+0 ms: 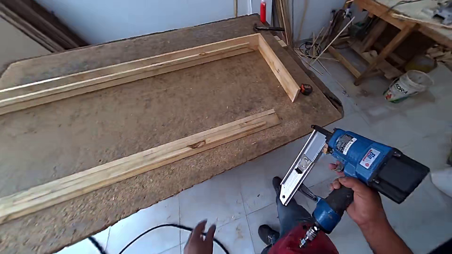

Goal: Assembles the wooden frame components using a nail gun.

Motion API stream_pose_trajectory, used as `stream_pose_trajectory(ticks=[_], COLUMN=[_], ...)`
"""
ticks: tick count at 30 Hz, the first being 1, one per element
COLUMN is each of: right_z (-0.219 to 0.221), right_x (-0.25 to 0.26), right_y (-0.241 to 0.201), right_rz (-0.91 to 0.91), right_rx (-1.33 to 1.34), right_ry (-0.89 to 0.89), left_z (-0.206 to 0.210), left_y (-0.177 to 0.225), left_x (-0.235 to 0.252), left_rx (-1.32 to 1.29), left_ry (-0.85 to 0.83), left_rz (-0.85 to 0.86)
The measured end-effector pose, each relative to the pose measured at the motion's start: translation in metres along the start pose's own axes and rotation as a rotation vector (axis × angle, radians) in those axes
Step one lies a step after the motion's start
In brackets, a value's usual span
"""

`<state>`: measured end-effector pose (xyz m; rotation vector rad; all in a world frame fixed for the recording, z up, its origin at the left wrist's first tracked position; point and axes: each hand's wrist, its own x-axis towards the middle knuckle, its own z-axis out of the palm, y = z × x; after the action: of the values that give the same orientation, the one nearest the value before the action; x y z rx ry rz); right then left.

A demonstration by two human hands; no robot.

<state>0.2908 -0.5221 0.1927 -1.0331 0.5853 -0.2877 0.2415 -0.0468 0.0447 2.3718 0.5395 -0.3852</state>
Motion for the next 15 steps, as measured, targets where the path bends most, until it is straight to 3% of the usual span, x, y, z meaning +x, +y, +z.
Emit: stream_pose_trajectory(ticks=[3,7,11,15], right_z=[-0.023,-0.040,-0.049,-0.053], right_x=[0.036,0.105,0.167,0.198], right_y=[-0.001,0.008,0.027,0.048], right_rz=[-0.006,0.056,0.188,0.330], right_rx=[0.063,0.200,0.322,0.392], right_ry=[0.036,0.007,0.037,0.093], left_z=[-0.002,0.028,0.055,0.049], left_y=[0.127,0.251,0.292,0.308], left_x=[0.087,0.214,0.307,0.326], left_rx=[0.141,0.446,0.778,0.833], left_ry=[-0.023,-0.069,-0.134,-0.156], left_rz=[0.343,0.542,0.569,0.561])
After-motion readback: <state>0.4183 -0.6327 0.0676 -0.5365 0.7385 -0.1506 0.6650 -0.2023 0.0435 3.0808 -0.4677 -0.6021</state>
